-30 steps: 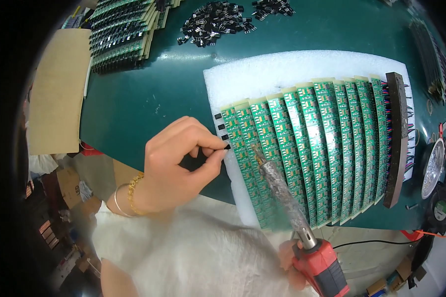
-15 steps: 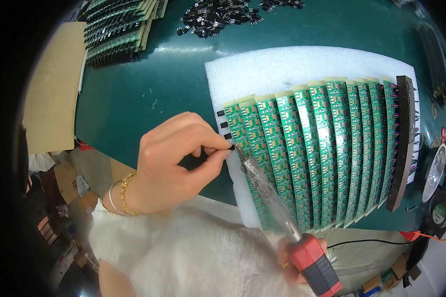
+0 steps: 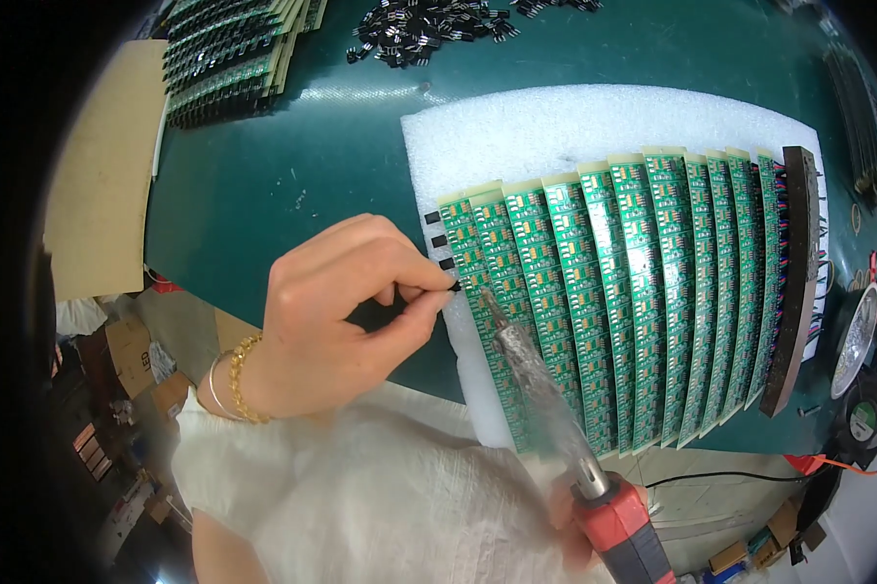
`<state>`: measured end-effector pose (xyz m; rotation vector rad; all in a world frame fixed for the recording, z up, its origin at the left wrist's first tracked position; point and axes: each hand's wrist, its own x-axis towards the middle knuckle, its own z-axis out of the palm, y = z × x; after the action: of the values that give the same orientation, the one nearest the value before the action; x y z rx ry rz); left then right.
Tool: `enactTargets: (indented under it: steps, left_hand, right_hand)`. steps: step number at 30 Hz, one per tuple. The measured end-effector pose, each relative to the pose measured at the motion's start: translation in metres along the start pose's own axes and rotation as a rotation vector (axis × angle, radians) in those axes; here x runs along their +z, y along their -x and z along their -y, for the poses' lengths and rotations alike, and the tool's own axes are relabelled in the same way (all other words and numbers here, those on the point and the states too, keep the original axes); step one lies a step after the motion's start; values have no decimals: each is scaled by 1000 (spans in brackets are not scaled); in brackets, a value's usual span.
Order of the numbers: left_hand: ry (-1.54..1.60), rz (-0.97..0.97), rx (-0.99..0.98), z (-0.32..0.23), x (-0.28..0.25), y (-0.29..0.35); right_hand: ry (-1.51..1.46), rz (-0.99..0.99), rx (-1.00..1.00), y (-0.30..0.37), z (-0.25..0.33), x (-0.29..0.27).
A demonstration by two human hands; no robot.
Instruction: The person solders electronic components onto circuit board strips using a soldering iron, stacks and sets aside the finished boards, then arranges a new batch of circuit boards on the work surface and solders components onto them.
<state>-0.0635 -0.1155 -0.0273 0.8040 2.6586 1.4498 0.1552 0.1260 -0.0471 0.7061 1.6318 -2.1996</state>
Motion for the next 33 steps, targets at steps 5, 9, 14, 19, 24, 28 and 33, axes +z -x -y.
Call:
enactTargets:
  steps: [5, 9, 14, 19, 24, 28, 33]
  left_hand:
    - [6, -2, -7, 2, 0, 1]
    - [14, 2, 2, 1, 1, -2]
    - [1, 4, -2, 2, 1, -1]
    - [-2, 2, 3, 2, 1, -1]
    - [-2, 7, -5, 2, 0, -1]
    - [-6, 12, -7, 1, 1, -2]
    - [-13, 22, -5, 0, 0, -4]
  right_hand:
    - [-2, 206, -89, -8, 7, -12]
    - [-168, 172, -239, -11, -9, -3]
    - [176, 231, -59, -13, 19, -8]
    - [205, 183, -236, -3, 3, -12]
    - [272, 359, -244, -3, 10, -26]
    - [274, 230, -282, 1, 5, -21]
    - [243, 184, -320, -1, -5, -11]
